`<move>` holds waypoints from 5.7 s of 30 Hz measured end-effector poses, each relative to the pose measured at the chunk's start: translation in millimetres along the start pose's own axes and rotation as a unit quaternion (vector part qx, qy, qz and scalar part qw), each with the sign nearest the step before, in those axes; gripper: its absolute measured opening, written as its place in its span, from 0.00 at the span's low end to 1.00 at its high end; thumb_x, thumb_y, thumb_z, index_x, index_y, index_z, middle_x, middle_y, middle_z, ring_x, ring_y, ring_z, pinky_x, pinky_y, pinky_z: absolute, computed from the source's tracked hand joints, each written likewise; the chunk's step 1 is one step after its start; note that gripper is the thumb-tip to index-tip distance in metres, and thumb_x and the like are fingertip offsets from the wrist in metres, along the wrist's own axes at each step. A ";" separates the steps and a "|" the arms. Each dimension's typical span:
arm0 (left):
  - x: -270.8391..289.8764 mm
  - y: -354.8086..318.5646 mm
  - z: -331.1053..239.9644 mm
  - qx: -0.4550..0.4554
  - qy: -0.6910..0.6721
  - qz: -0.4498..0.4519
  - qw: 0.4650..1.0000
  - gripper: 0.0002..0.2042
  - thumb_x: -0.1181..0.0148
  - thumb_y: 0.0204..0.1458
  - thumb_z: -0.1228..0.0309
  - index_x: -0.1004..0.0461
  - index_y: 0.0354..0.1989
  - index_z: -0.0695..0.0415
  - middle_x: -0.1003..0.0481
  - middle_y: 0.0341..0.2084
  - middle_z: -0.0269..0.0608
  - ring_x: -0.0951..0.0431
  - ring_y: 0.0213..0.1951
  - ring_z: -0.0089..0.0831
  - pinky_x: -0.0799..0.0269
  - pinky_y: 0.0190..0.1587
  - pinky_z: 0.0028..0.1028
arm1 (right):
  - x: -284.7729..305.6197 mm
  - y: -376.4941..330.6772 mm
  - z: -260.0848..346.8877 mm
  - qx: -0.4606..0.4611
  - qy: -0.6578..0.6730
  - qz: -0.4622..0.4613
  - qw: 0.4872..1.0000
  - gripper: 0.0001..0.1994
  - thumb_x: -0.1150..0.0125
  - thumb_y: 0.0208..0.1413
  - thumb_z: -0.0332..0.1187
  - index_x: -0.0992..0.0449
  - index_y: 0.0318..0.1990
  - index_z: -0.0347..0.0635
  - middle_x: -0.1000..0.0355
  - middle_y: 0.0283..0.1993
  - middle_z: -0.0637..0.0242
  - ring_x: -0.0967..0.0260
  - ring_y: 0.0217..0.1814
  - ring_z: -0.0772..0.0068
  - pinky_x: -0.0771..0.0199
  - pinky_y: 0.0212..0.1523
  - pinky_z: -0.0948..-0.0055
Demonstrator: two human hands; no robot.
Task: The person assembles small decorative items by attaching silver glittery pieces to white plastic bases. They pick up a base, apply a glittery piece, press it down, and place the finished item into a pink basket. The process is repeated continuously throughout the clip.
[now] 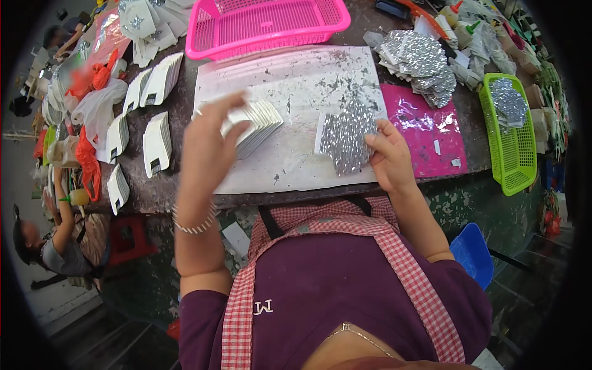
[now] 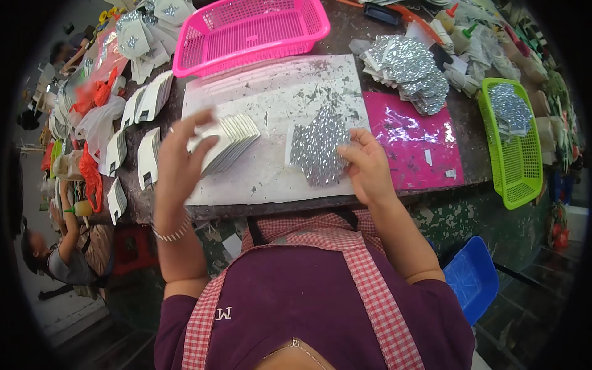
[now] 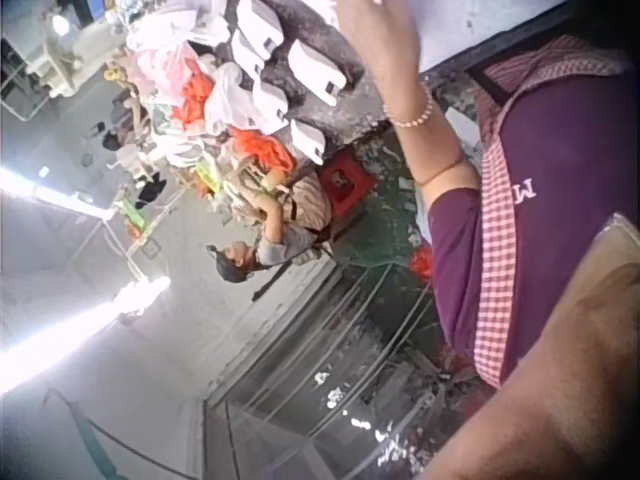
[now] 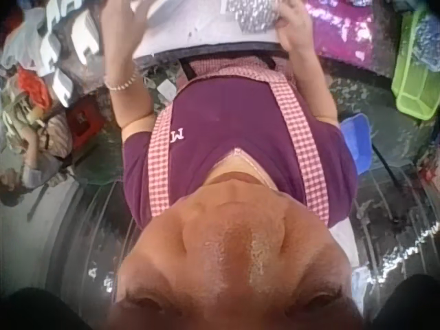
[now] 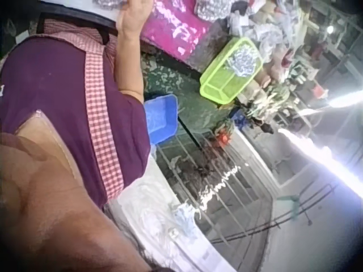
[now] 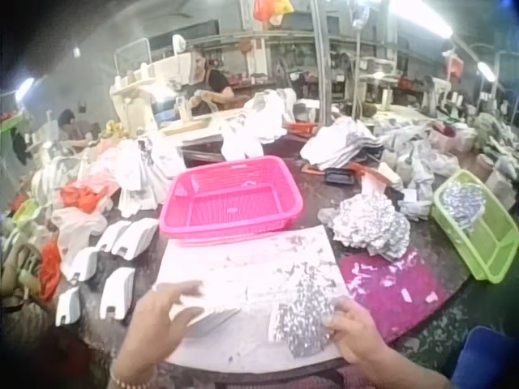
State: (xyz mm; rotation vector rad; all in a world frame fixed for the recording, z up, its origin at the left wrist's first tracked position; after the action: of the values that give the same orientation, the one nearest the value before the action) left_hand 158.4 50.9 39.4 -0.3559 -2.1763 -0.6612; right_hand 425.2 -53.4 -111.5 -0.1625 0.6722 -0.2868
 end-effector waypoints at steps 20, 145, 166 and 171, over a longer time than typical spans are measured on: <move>13.9 -14.4 18.5 0.023 0.095 -0.109 0.989 0.20 0.34 0.56 0.72 0.25 0.57 0.61 0.24 0.55 0.48 0.26 0.57 0.39 0.34 0.61 0.34 | -26.4 38.5 118.4 0.392 -0.659 -0.053 0.640 0.23 0.40 0.61 0.26 0.32 0.64 0.31 0.27 0.60 0.50 0.30 0.62 0.56 0.32 0.64 0.60; -150.4 -72.2 -50.8 -0.145 0.069 0.192 0.968 0.54 0.33 0.46 0.41 0.48 0.70 0.74 0.47 0.71 0.66 0.51 0.75 0.55 0.56 0.76 0.46 | -166.4 102.8 -49.3 0.387 -0.766 0.266 0.439 0.24 0.53 0.69 0.40 0.34 0.67 0.38 0.39 0.73 0.57 0.47 0.77 0.53 0.46 0.74 0.57; -168.4 -30.3 -52.4 -0.107 0.082 0.119 0.984 0.50 0.41 0.51 0.37 0.41 0.67 0.75 0.43 0.68 0.69 0.51 0.74 0.61 0.50 0.73 0.49 | -73.5 36.2 12.7 0.249 -0.621 0.170 0.724 0.23 0.42 0.63 0.34 0.29 0.63 0.34 0.33 0.67 0.46 0.39 0.73 0.50 0.40 0.72 0.56; -159.3 -75.3 -67.0 -0.169 0.028 0.235 0.957 0.52 0.43 0.49 0.33 0.41 0.67 0.74 0.42 0.69 0.65 0.48 0.73 0.58 0.50 0.73 0.49 | -92.8 3.0 -20.4 0.285 -0.742 0.240 0.557 0.29 0.42 0.63 0.41 0.36 0.66 0.29 0.41 0.73 0.46 0.48 0.78 0.48 0.52 0.76 0.52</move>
State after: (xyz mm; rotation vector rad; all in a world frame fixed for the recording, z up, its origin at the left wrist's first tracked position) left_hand 266.2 -53.9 -74.4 -0.9868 -1.8201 -0.7541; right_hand 343.8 -22.7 -73.2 0.4167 -1.1271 0.2367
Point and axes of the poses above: each hand's wrist, its own y-axis towards the middle knuckle, its own x-axis out of the back of the hand, z = x × y, the point moved 10 cm from there along y, towards the middle knuckle
